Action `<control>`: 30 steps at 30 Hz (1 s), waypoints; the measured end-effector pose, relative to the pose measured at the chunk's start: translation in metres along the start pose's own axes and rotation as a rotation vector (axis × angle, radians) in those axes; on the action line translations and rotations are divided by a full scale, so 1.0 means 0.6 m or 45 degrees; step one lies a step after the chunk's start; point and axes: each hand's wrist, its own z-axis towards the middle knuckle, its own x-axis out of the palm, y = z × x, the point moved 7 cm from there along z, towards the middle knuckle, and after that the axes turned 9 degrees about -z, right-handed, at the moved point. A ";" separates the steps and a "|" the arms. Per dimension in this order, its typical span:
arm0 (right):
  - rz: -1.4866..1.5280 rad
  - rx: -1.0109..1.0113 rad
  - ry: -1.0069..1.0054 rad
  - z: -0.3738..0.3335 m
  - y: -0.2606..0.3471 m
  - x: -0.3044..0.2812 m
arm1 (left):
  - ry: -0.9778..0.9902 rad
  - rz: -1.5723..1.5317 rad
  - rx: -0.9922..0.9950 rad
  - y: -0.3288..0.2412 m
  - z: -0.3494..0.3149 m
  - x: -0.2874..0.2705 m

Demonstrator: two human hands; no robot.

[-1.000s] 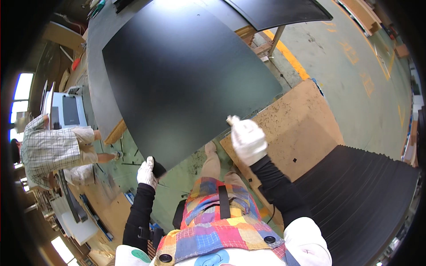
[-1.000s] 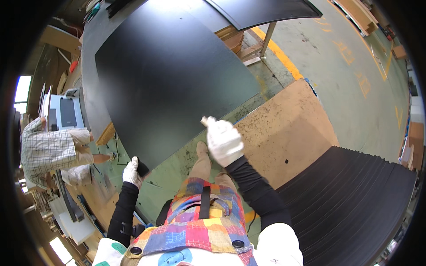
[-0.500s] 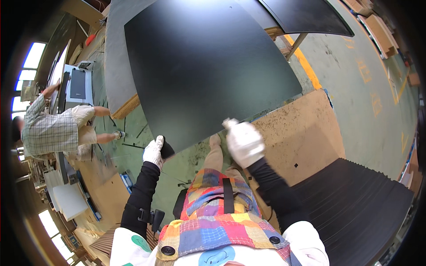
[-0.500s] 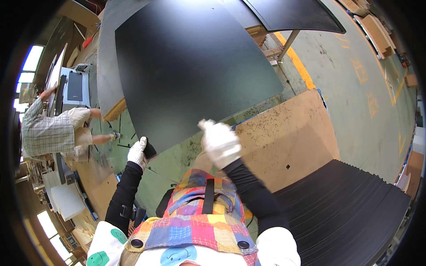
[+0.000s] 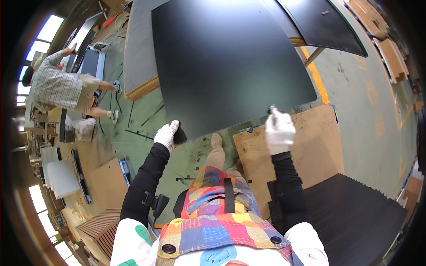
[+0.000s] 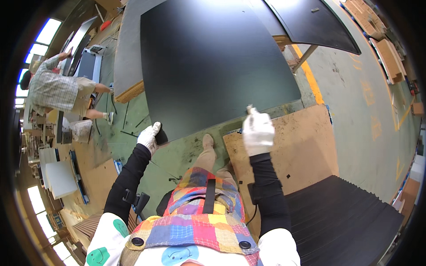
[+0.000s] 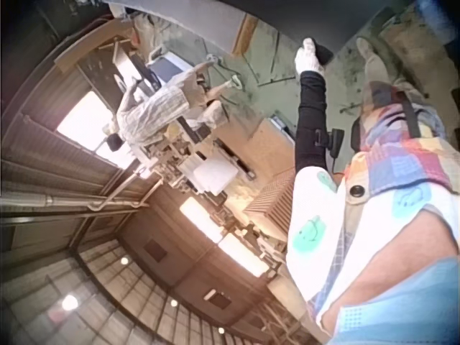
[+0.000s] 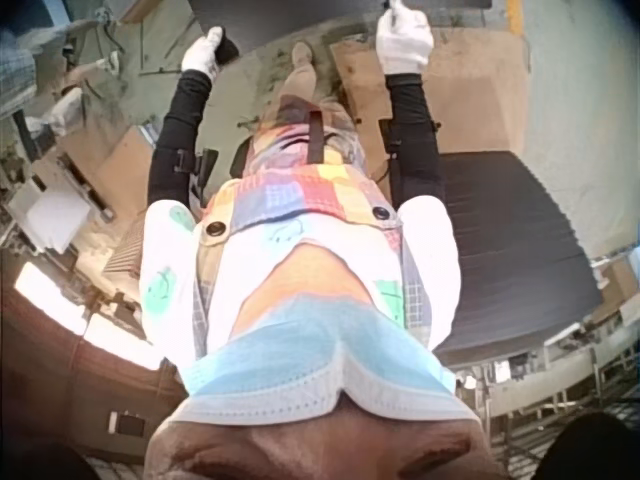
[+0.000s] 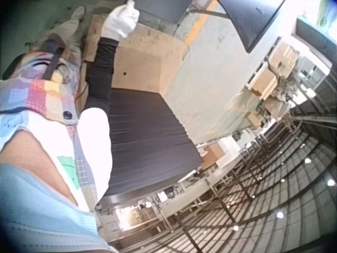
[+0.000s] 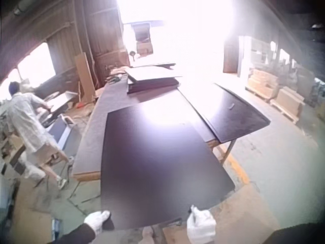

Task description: The recorder uses a small wooden block to scrape or sand the edges of black furniture panels to smooth them.

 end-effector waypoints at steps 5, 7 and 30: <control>0.171 -0.249 0.246 -0.084 0.206 0.045 | 0.048 0.155 0.071 0.019 0.030 0.001; 0.418 -0.257 0.160 -0.108 0.249 0.050 | 0.047 -0.010 -0.080 0.022 0.026 0.013; 0.019 0.223 0.062 -0.107 0.296 0.012 | 0.877 1.103 0.700 -0.042 0.074 0.048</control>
